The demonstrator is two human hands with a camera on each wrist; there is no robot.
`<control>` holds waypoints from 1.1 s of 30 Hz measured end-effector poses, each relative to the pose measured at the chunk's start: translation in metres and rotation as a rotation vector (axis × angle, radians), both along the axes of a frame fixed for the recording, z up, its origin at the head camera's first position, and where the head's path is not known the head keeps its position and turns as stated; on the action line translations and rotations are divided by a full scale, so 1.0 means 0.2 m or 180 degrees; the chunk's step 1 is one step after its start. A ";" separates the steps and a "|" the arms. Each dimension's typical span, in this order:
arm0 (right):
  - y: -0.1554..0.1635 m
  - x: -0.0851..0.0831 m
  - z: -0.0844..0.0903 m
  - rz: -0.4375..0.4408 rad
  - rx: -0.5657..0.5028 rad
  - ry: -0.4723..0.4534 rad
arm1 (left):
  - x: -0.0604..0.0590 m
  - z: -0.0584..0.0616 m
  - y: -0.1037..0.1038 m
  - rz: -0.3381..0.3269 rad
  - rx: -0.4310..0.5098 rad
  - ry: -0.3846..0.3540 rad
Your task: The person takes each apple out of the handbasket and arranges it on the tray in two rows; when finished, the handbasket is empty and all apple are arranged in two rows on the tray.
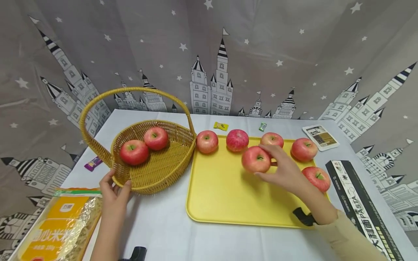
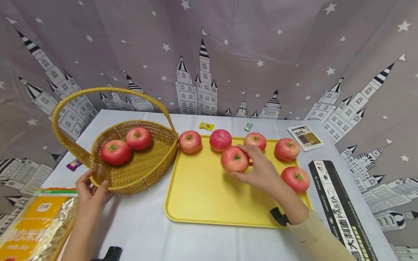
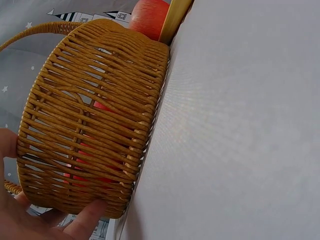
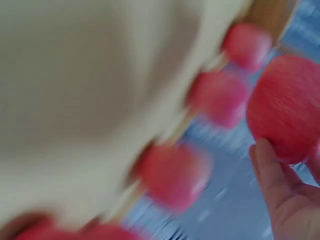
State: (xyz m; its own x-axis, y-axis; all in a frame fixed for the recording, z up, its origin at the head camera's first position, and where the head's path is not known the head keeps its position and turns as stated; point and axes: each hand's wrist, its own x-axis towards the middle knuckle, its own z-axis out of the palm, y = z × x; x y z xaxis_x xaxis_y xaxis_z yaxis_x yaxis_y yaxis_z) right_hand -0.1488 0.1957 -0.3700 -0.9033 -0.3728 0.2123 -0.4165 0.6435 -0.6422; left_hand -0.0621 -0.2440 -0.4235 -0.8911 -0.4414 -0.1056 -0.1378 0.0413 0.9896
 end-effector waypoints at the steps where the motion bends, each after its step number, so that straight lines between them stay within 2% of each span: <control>1: 0.07 0.01 -0.02 -0.0114 0.0151 -0.0064 | 0.00 0.00 0.00 0.0011 -0.0013 0.0005; 5: 0.22 0.03 -0.11 -0.0355 0.0576 -0.0287 | 0.00 0.00 0.00 0.0077 -0.0115 -0.0034; 10: 0.25 0.04 -0.16 -0.0367 0.0631 -0.0439 | 0.01 0.00 -0.01 0.0093 -0.0147 -0.0033; 15: 0.25 0.04 -0.10 -0.0398 0.0750 -0.0456 | 0.00 0.00 0.00 0.0058 -0.0108 0.0013; 18: 0.20 0.02 -0.04 -0.0419 0.0636 -0.0339 | -0.01 0.00 0.00 0.0042 -0.0141 0.0009; 22: 0.07 -0.02 0.03 -0.0370 0.0420 -0.0244 | -0.01 0.01 0.00 0.0044 -0.0228 -0.0047; 26: -0.15 -0.06 0.08 -0.0201 0.0318 -0.0204 | -0.01 0.00 0.00 0.0045 -0.0239 -0.0031; 33: -0.64 -0.16 0.13 0.0643 0.0112 0.0249 | -0.01 -0.01 0.00 0.0024 -0.0158 0.0063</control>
State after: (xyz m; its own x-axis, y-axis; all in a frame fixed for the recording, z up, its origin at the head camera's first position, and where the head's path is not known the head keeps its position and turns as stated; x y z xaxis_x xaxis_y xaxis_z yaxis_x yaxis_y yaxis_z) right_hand -0.1813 0.0667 -0.3441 -0.7907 -0.5531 0.2625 -0.5871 0.5633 -0.5814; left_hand -0.0634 -0.2445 -0.4257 -0.8894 -0.4523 -0.0659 -0.1188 0.0896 0.9889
